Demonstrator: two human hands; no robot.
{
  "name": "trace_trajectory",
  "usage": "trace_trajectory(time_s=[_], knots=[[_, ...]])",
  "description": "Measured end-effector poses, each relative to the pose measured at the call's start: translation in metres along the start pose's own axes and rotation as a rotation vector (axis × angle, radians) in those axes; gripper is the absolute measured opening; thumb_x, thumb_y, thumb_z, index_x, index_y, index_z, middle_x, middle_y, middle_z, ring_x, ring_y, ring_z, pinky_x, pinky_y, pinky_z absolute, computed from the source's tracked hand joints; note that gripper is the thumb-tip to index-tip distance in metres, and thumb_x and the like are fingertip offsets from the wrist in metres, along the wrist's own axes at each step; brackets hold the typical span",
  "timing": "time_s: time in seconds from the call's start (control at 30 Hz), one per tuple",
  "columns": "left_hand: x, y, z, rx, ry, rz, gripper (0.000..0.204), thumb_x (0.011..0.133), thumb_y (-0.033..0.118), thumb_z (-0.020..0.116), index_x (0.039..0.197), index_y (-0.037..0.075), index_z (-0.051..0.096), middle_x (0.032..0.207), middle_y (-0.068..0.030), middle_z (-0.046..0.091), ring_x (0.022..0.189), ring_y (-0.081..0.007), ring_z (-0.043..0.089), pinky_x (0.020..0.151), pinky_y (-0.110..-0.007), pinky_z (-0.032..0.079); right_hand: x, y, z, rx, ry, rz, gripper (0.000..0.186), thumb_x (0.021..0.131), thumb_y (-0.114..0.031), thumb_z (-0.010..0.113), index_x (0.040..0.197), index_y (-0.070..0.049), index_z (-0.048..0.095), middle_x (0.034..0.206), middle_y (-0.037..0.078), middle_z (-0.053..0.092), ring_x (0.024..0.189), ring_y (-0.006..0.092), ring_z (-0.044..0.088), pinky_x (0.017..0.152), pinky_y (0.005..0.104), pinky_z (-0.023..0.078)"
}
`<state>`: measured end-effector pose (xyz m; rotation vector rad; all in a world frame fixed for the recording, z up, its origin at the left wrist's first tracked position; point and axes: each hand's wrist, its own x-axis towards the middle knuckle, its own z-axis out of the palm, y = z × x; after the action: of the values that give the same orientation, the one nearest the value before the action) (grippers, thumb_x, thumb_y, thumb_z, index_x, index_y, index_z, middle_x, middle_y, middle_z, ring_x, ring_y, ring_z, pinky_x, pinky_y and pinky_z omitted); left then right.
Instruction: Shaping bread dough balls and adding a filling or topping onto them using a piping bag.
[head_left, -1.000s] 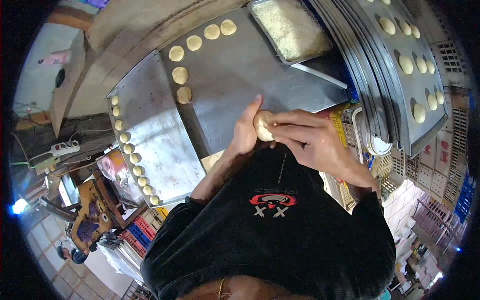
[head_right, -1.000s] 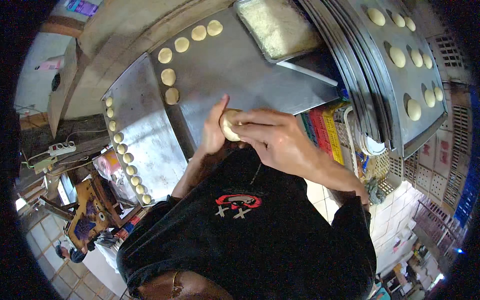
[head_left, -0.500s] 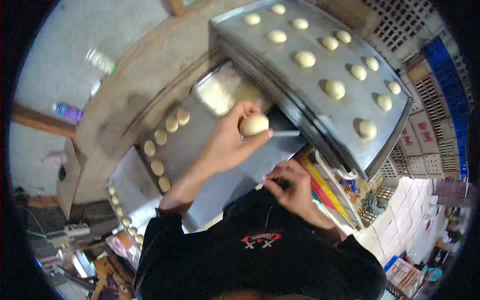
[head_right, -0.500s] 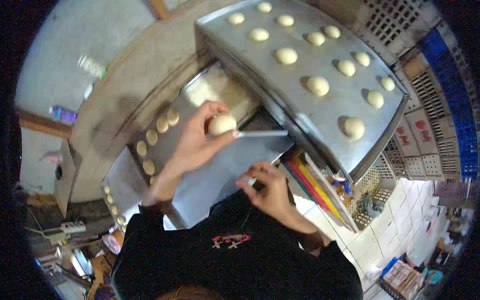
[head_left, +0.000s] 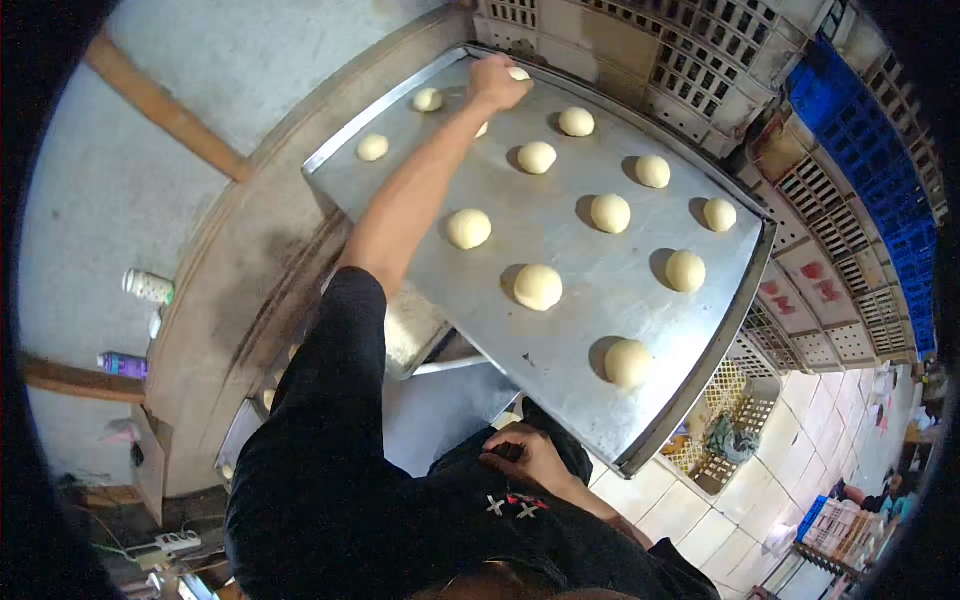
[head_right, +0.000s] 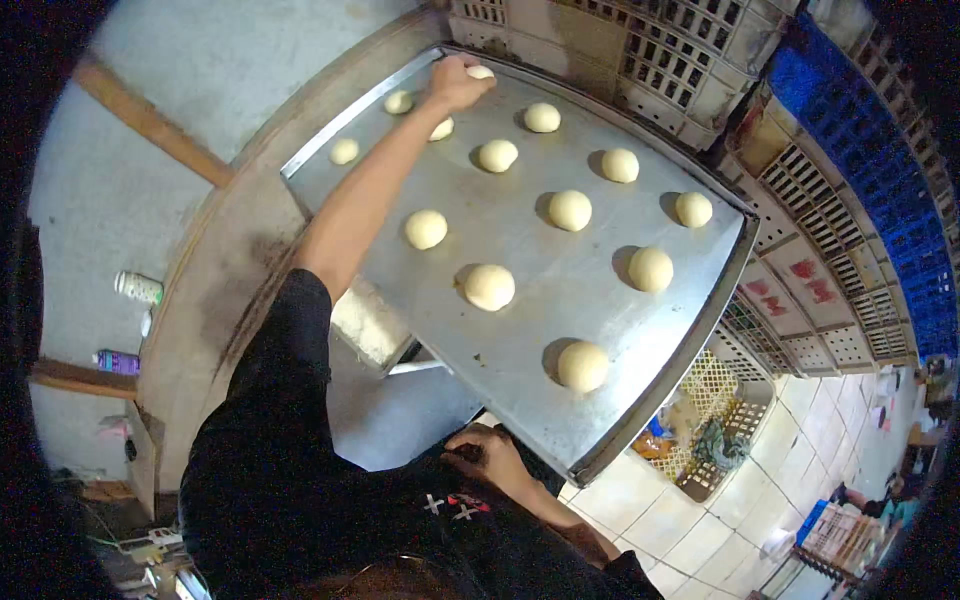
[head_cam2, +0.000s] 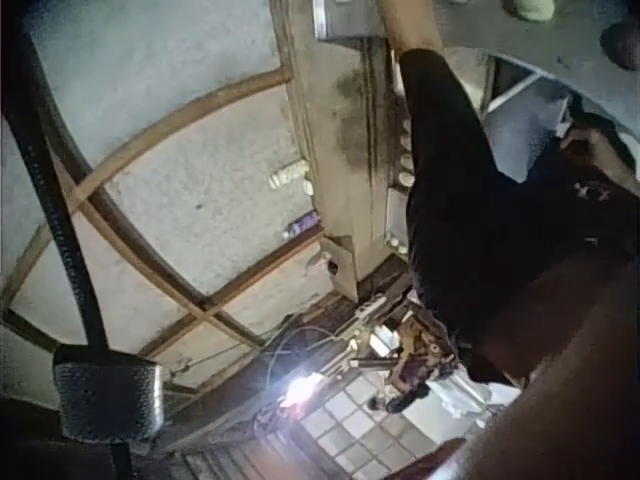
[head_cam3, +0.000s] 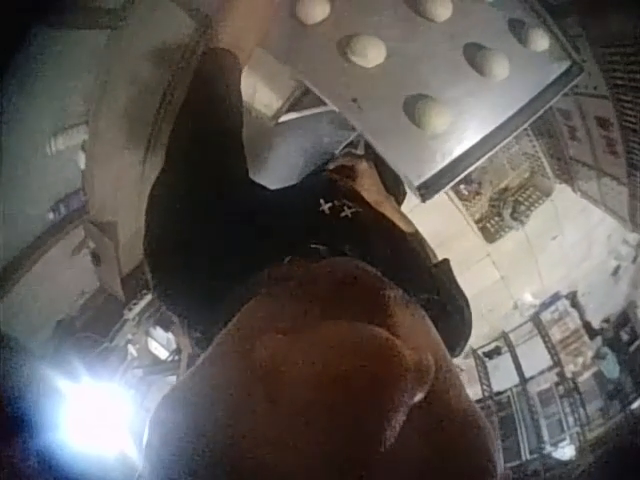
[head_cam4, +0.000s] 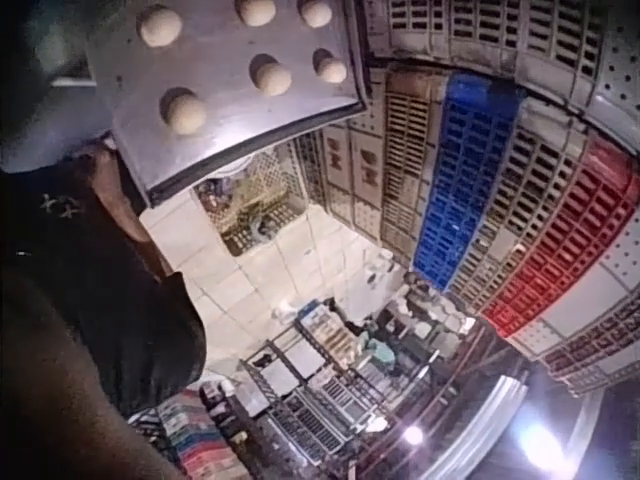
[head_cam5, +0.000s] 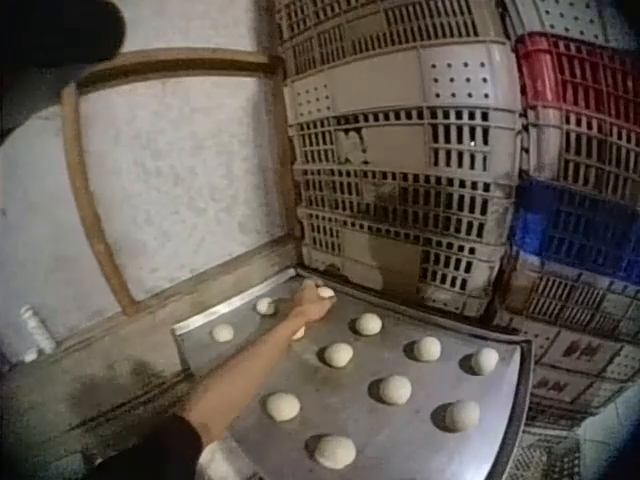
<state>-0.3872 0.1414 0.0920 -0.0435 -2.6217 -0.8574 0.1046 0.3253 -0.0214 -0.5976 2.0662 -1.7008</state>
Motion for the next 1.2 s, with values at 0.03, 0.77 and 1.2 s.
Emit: trace_trajectory(time_s=[0.03,0.77,1.2], knots=[[0.008,0.002,0.015,0.054,0.03,-0.002,0.048,0.066,0.038,0.082,0.1,0.005,0.072,0.1,-0.0157,0.071,0.102,-0.0317,0.065,0.091,-0.04,0.052,-0.001,0.007,-0.001,0.005,0.015,0.01,0.02,0.077,-0.011,0.081,0.093,-0.004,0.07,0.093,0.008,0.068,0.082,0.0229,0.066,0.073,0.0319,0.052],[-0.276,-0.111,-0.158,-0.56,0.72,-0.08,0.017,0.094,0.007,0.06,0.109,-0.003,0.06,0.106,-0.0091,0.067,0.096,-0.0145,0.062,0.088,-0.028,0.047,0.021,-0.014,0.047,-0.113,-0.179,0.04,0.015,0.08,-0.01,0.077,0.094,-0.005,0.071,0.09,0.011,0.069,0.078,0.0191,0.067,0.07,0.0309,0.054],[-0.75,-0.309,-0.183,0.565,0.813,-1.421,0.049,0.076,0.015,0.062,0.122,0.001,0.051,0.116,-0.0208,0.051,0.112,-0.0422,0.05,0.087,-0.052,0.046,0.024,-0.048,0.178,-0.18,-0.641,0.172,0.019,0.081,-0.018,0.075,0.09,-0.002,0.07,0.084,0.01,0.066,0.075,0.019,0.065,0.071,0.0294,0.052]])
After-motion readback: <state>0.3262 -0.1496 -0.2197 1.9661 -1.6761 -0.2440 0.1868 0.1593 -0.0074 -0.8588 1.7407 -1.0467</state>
